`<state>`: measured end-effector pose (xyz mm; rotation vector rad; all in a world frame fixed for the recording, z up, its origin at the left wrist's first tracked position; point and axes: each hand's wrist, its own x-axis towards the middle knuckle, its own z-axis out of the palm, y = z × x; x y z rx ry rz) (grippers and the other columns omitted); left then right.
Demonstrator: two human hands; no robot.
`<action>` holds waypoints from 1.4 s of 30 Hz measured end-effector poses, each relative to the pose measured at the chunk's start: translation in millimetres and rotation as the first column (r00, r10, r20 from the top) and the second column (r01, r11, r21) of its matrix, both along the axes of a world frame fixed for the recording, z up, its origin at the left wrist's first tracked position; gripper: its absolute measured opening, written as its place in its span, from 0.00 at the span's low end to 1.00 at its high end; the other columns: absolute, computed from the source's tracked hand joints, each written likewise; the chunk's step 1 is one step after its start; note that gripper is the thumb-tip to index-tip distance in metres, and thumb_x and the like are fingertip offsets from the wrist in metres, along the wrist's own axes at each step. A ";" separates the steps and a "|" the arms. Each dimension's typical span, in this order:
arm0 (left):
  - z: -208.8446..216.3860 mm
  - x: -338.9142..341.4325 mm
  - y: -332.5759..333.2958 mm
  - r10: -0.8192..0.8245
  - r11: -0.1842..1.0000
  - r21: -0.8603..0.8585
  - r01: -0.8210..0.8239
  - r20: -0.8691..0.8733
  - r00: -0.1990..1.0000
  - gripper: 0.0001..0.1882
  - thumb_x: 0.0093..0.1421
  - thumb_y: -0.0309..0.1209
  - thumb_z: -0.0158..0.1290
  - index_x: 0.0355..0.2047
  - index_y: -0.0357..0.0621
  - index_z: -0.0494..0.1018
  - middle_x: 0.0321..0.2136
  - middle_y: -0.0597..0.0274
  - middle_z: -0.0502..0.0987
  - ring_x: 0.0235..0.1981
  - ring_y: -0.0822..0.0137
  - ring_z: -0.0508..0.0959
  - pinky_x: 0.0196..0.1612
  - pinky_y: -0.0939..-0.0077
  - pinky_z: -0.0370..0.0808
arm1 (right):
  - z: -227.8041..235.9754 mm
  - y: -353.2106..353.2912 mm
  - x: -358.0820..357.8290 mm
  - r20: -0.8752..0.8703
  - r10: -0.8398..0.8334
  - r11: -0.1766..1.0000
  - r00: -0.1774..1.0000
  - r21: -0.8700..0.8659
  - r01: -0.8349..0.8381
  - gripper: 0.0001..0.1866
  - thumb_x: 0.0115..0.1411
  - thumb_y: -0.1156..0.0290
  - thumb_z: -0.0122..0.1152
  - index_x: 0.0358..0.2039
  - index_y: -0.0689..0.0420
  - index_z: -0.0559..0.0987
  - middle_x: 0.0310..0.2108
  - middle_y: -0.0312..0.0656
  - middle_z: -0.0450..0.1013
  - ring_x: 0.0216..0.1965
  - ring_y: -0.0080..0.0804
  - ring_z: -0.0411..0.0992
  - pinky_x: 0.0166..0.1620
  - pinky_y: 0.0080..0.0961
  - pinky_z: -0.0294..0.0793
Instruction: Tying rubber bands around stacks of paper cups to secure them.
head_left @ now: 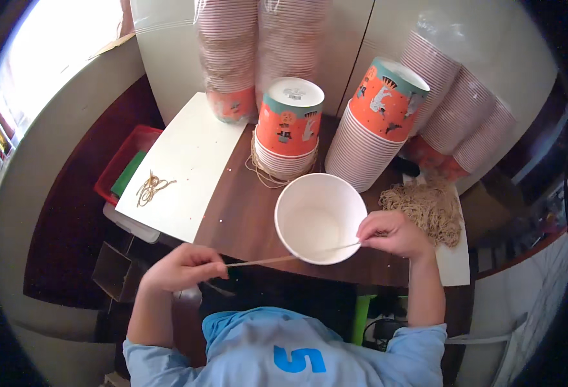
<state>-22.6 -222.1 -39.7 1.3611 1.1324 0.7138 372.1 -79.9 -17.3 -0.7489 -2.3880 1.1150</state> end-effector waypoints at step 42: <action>3.7 74.4 11.2 -0.184 0.950 -0.181 0.254 0.332 0.925 0.13 0.65 0.33 0.47 0.35 0.38 0.77 0.21 0.68 0.74 0.22 0.80 0.70 0.26 0.86 0.68 | 5.0 -100.1 -110.3 -0.230 0.050 0.990 0.972 -0.114 -0.078 0.36 0.49 0.70 0.70 0.56 0.64 0.65 0.48 0.47 0.69 0.49 0.36 0.71 0.53 0.30 0.68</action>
